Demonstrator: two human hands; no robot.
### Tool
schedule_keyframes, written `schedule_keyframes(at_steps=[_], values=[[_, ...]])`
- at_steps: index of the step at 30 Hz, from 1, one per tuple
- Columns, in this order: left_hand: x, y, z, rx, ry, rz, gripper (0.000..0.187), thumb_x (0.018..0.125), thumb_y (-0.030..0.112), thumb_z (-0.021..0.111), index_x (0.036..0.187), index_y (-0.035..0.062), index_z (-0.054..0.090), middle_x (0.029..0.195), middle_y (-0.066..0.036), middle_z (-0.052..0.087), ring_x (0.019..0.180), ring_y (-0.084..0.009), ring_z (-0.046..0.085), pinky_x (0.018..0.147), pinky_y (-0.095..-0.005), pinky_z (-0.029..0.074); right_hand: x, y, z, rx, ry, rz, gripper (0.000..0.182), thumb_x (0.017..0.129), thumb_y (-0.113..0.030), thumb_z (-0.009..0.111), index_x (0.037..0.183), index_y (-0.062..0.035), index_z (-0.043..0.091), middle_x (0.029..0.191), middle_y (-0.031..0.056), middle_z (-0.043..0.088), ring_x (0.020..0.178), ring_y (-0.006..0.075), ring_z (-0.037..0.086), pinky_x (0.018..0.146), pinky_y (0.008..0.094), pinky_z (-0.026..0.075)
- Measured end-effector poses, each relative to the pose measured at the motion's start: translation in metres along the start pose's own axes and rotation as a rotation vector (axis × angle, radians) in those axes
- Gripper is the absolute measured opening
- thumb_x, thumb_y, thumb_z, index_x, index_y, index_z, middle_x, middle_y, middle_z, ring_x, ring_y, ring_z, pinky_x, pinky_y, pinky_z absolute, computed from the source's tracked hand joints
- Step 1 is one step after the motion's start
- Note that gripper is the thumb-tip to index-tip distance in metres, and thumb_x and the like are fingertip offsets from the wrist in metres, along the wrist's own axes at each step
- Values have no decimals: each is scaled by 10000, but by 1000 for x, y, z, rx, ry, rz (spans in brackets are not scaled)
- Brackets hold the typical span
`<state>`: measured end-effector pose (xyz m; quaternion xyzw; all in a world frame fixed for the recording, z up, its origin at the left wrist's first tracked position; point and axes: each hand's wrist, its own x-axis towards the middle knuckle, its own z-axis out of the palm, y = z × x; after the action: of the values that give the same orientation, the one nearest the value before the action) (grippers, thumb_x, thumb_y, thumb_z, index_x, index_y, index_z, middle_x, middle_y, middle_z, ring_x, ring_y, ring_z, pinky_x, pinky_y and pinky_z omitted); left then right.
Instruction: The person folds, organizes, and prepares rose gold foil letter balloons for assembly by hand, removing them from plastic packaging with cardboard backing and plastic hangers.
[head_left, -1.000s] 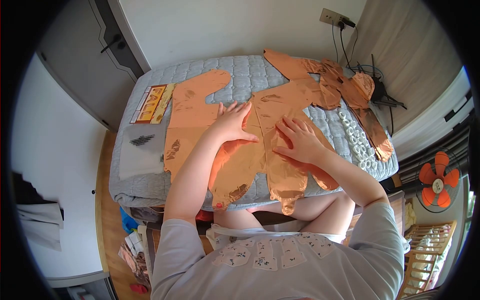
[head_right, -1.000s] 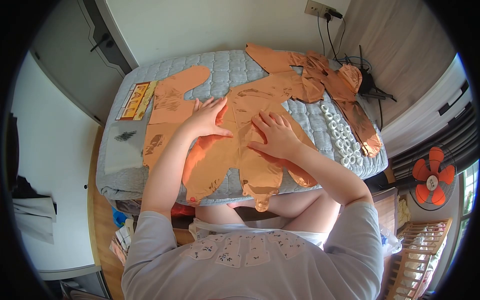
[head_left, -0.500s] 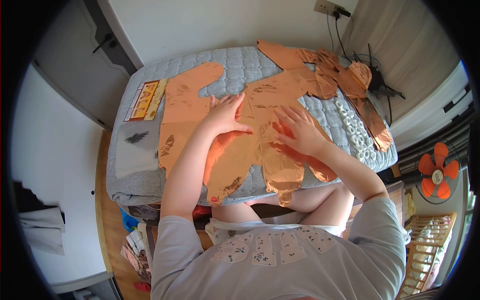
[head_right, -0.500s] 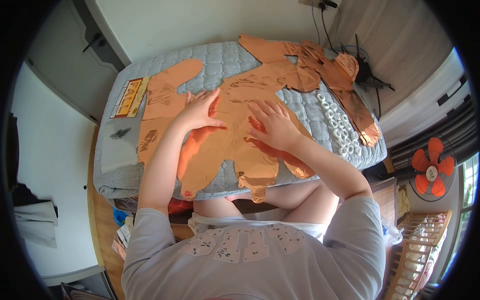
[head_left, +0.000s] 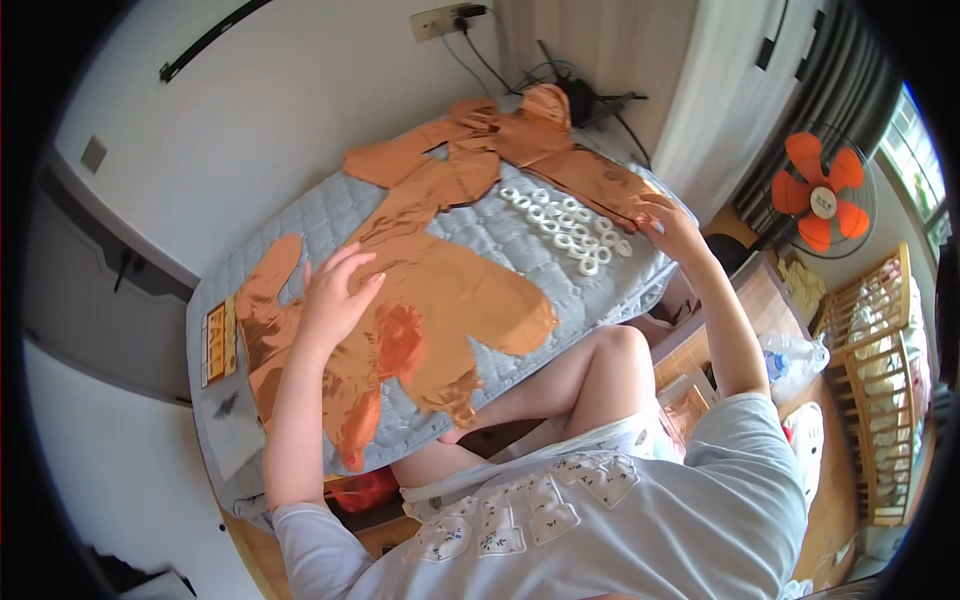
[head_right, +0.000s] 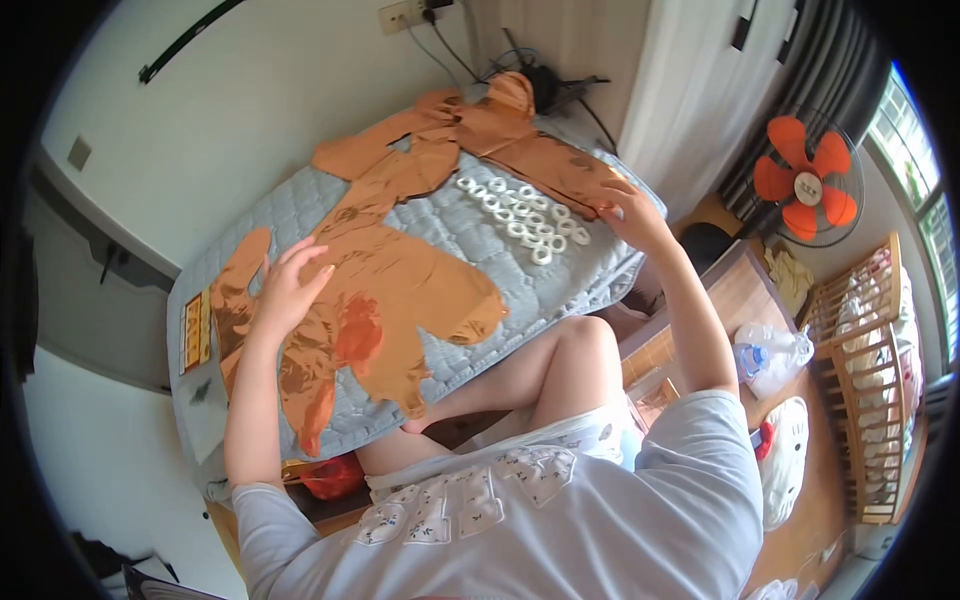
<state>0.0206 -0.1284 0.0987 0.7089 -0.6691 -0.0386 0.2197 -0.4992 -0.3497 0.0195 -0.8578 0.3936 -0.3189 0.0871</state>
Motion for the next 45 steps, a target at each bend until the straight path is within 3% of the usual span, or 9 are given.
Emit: schedule_keyframes(at_steps=[13,16,19,23,31,33,40,42,45], values=[[62,200,115,-80,-222,407,312,932,331,691,1200,173,716,1418,-67,613,1346,-258,536,1242,-597,138,2,32,-6,64,-36,-108,222,923,-171,684,1110,-79,760,1041,154,736,974,342,681,896,401,535],[80,231,147,-193,-145,448,275,927,321,687,1134,145,730,1295,-69,678,1241,-255,608,1216,-607,193,7,33,-1,143,54,-61,234,930,-189,684,1129,-88,754,1006,160,740,884,339,695,823,386,549],[105,252,172,-363,-83,452,208,908,266,699,1035,114,764,1124,-64,738,986,-277,695,1085,-487,413,8,36,10,167,29,201,246,929,-210,698,1120,-64,749,957,149,747,831,290,701,791,365,543],[121,267,195,-278,-22,336,206,895,253,717,1039,121,779,1119,-75,728,1020,-270,694,898,-374,533,10,37,13,418,99,263,266,932,-236,710,1083,-20,747,906,131,747,789,212,687,763,338,531],[142,285,223,-92,38,389,427,731,292,877,1030,136,614,1048,-41,668,1058,-289,646,909,-460,470,8,52,20,492,32,255,256,921,-214,728,1099,-31,748,895,127,737,771,197,683,756,323,542],[144,288,226,-78,36,399,437,734,304,875,1050,144,619,1068,-44,667,1072,-290,640,913,-461,468,3,53,23,918,61,312,270,920,-194,730,1150,-51,737,943,125,737,791,194,682,759,316,544],[154,295,237,20,-10,449,421,744,349,849,1078,173,663,1104,-46,667,1117,-284,623,942,-457,459,-17,57,-1,473,296,365,188,917,-141,716,1085,-61,741,1010,88,709,977,197,675,822,335,542],[155,299,239,34,-29,444,401,752,346,836,1074,175,669,1104,-46,669,1114,-283,625,944,-457,458,-24,58,-6,83,312,214,160,878,-118,718,1030,-79,741,1008,98,690,969,290,656,849,394,539],[157,305,238,64,-61,418,381,770,352,821,1079,178,680,1080,-36,676,1111,-276,629,955,-447,454,-27,61,-9,26,259,32,146,842,-135,736,984,-101,741,1004,92,684,966,331,625,880,432,518]])
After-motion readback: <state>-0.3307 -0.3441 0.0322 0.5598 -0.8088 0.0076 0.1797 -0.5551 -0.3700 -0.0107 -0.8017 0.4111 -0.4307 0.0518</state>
